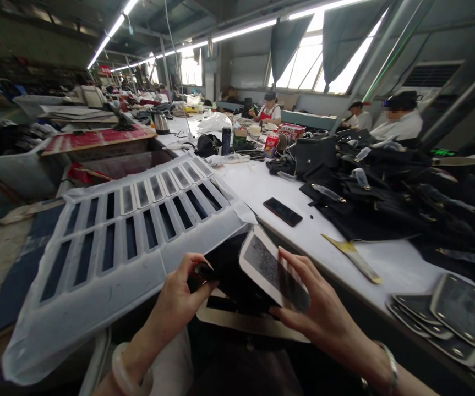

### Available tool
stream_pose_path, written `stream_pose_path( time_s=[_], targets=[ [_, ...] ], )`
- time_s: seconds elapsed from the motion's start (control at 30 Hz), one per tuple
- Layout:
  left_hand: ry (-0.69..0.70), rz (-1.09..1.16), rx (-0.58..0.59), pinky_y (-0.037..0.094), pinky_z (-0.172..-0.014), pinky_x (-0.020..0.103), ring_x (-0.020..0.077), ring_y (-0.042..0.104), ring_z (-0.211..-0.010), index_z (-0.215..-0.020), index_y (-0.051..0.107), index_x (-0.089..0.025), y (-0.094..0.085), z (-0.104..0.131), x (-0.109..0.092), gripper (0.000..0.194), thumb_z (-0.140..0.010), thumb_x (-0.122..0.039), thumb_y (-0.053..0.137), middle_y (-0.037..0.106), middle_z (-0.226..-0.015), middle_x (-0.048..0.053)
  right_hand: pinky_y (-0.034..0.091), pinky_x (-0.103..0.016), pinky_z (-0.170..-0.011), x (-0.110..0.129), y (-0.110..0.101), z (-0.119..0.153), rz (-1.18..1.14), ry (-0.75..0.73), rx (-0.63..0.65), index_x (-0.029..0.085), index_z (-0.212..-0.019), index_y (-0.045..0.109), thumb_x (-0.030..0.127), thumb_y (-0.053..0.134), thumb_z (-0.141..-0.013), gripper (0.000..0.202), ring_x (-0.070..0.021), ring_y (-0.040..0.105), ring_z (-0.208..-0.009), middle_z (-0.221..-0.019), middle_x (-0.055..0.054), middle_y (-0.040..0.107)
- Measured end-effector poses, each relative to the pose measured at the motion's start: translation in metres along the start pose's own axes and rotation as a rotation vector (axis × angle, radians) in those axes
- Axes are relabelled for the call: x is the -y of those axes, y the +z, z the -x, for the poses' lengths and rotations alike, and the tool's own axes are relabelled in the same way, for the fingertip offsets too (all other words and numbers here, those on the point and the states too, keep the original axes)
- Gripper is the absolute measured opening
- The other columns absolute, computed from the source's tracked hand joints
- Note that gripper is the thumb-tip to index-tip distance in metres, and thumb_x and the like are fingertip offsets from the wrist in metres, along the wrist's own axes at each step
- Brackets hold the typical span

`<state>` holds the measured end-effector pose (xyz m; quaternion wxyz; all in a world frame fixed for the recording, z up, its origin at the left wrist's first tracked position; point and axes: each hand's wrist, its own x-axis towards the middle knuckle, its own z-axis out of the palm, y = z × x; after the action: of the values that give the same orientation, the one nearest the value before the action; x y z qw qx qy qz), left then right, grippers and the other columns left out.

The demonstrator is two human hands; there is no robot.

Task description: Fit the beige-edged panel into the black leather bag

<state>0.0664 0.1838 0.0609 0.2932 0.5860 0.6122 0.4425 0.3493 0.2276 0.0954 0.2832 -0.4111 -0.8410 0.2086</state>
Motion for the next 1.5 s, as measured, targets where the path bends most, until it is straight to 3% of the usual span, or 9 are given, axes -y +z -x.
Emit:
stream_pose_path(
  time_s=[0.1, 0.2, 0.37, 0.6, 0.77, 1.03, 1.2, 1.4, 1.5],
  targets=[
    [-0.019, -0.113, 0.090, 0.050, -0.082, 0.038, 0.0235, 0.065, -0.087, -0.090, 0.060, -0.025, 0.009, 0.003, 0.004, 0.013, -0.080, -0.023, 0.067, 0.067, -0.090, 0.002, 0.052, -0.044, -0.100, -0.009, 0.004, 0.005, 0.162, -0.050, 0.059, 0.032, -0.151, 0.024, 0.019, 0.071, -0.075, 0.091, -0.0292, 0.055, -0.119, -0.134, -0.010, 0.051],
    [0.035, -0.197, 0.165, 0.043, -0.105, 0.047, 0.0301, 0.056, -0.120, -0.088, 0.067, -0.024, 0.017, 0.007, 0.014, 0.015, -0.076, -0.017, 0.069, 0.064, -0.122, 0.008, 0.055, -0.052, -0.094, -0.014, 0.006, 0.009, 0.356, -0.101, 0.101, 0.033, -0.153, 0.019, 0.014, 0.073, -0.069, 0.101, -0.0332, 0.057, -0.112, -0.134, -0.011, 0.052],
    [-0.057, -0.143, 0.155, 0.032, -0.116, 0.050, 0.0300, 0.043, -0.138, -0.114, 0.066, -0.027, 0.018, 0.021, 0.039, 0.037, -0.077, -0.020, 0.070, 0.047, -0.148, 0.008, 0.060, -0.054, -0.083, -0.016, 0.013, 0.008, 0.549, -0.226, 0.104, 0.024, -0.155, 0.018, 0.016, 0.076, -0.069, 0.104, -0.0372, 0.059, -0.105, -0.135, -0.018, 0.053],
    [-0.212, 0.117, 0.028, 0.040, -0.110, 0.041, 0.0264, 0.053, -0.129, -0.125, 0.059, -0.028, 0.020, 0.041, 0.064, 0.039, -0.088, -0.040, 0.065, 0.061, -0.135, 0.006, 0.062, -0.050, -0.077, -0.012, 0.035, 0.004, 0.622, -0.314, 0.159, 0.018, -0.151, 0.032, 0.016, 0.079, -0.066, 0.098, -0.0362, 0.063, -0.100, -0.133, -0.022, 0.056],
    [-0.398, 0.563, 0.006, 0.046, -0.098, 0.037, 0.0278, 0.061, -0.116, -0.122, 0.062, -0.024, 0.032, 0.046, 0.076, 0.045, -0.095, -0.058, 0.048, 0.065, -0.129, 0.007, 0.057, -0.052, -0.094, -0.015, 0.044, 0.000, 0.478, -0.243, 0.377, 0.016, -0.150, 0.035, 0.015, 0.074, -0.064, 0.095, -0.0353, 0.062, -0.110, -0.134, -0.017, 0.059],
    [-0.627, 1.156, -0.040, 0.044, -0.098, 0.039, 0.0324, 0.058, -0.118, -0.119, 0.069, -0.018, 0.073, 0.050, 0.096, 0.053, -0.093, -0.061, 0.051, 0.074, -0.108, 0.008, 0.057, -0.050, -0.092, -0.006, 0.038, -0.014, 0.396, -0.211, 0.674, 0.033, -0.140, 0.051, 0.018, 0.074, -0.073, 0.073, -0.0318, 0.063, -0.108, -0.134, -0.008, 0.060],
    [-0.643, 1.220, -0.117, 0.044, -0.099, 0.039, 0.0320, 0.064, -0.109, -0.115, 0.072, -0.019, 0.086, 0.049, 0.098, 0.052, -0.091, -0.061, 0.054, 0.076, -0.099, 0.007, 0.058, -0.053, -0.091, -0.015, 0.044, -0.014, 0.439, -0.259, 0.687, 0.036, -0.141, 0.051, 0.032, 0.069, -0.085, 0.059, -0.0370, 0.060, -0.120, -0.156, -0.009, 0.039],
    [-0.640, 1.318, -0.159, 0.041, -0.104, 0.036, 0.0279, 0.061, -0.116, -0.126, 0.066, -0.021, 0.092, 0.049, 0.100, 0.051, -0.093, -0.058, 0.053, 0.070, -0.121, 0.006, 0.060, -0.053, -0.084, -0.020, 0.065, -0.013, 0.444, -0.282, 0.566, 0.030, -0.125, 0.064, 0.030, 0.053, -0.096, 0.031, -0.0379, 0.051, -0.130, -0.143, -0.004, 0.056],
    [-0.645, 1.343, -0.180, 0.040, -0.104, 0.034, 0.0263, 0.060, -0.117, -0.123, 0.067, -0.022, 0.095, 0.049, 0.101, 0.047, -0.094, -0.055, 0.053, 0.071, -0.121, 0.005, 0.046, -0.074, -0.093, -0.014, 0.069, -0.017, 0.453, -0.322, 0.535, 0.028, -0.117, 0.068, 0.024, 0.059, -0.091, 0.028, -0.0457, 0.044, -0.134, -0.137, -0.003, 0.061]
  ],
)
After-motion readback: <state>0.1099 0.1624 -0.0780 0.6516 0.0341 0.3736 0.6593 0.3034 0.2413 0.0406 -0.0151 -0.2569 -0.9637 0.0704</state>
